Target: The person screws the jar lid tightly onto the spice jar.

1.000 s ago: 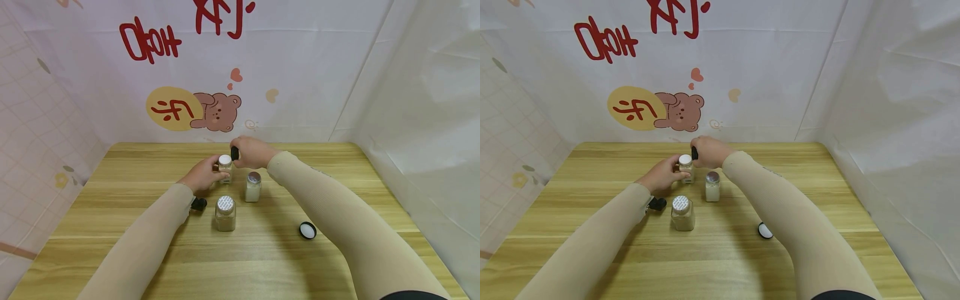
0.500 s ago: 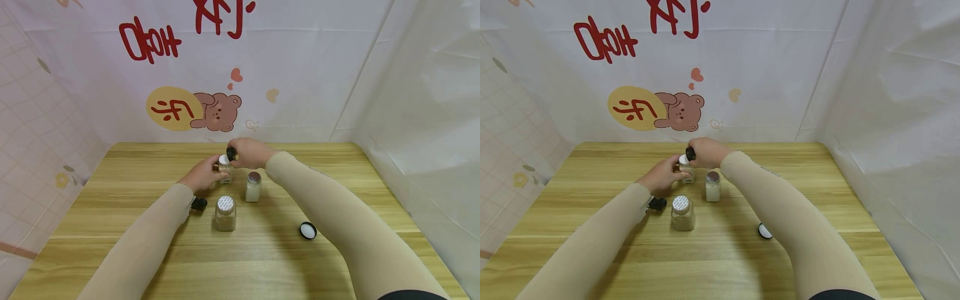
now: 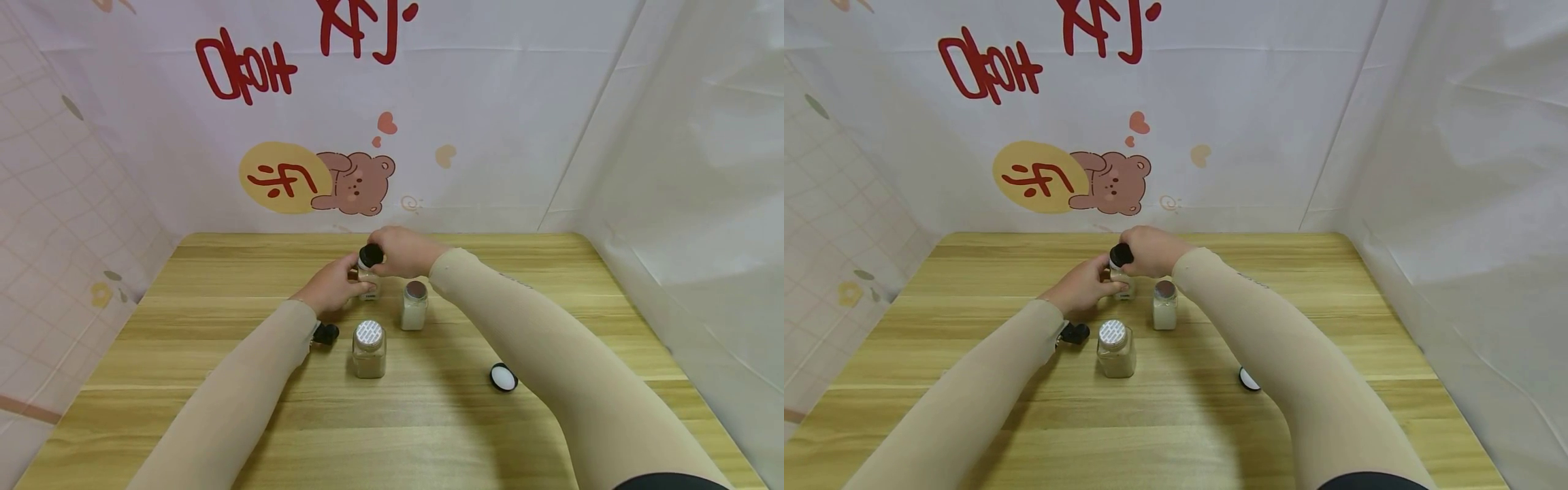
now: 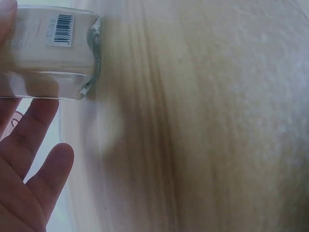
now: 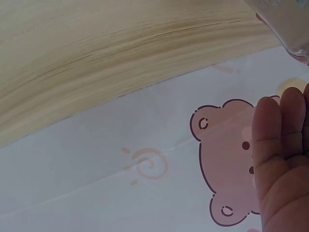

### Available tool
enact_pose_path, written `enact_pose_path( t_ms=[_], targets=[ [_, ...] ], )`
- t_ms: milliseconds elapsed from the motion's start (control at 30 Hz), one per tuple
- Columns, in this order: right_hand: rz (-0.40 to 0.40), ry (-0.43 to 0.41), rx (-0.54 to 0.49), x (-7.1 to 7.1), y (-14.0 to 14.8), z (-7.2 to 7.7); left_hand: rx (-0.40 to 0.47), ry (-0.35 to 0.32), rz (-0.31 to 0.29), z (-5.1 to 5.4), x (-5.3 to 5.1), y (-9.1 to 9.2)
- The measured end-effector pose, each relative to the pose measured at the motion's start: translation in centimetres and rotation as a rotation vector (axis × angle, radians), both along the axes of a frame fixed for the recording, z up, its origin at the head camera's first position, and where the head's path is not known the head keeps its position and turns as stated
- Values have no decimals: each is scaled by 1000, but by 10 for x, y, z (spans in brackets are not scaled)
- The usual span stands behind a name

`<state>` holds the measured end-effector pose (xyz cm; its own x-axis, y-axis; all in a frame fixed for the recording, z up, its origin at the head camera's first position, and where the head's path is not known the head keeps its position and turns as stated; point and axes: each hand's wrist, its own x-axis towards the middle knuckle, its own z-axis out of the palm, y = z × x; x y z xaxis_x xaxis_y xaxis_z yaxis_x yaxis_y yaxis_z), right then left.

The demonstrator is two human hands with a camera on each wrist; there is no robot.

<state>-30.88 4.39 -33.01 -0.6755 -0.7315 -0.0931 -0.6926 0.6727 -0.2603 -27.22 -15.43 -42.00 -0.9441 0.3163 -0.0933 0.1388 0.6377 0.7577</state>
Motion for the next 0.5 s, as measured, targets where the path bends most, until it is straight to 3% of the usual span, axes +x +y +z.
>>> enact_pose_path(
  t_ms=[500],
  targets=[
    [19,33,52,2,-3,-1,10,2,-1,-2,0,0]
  ],
)
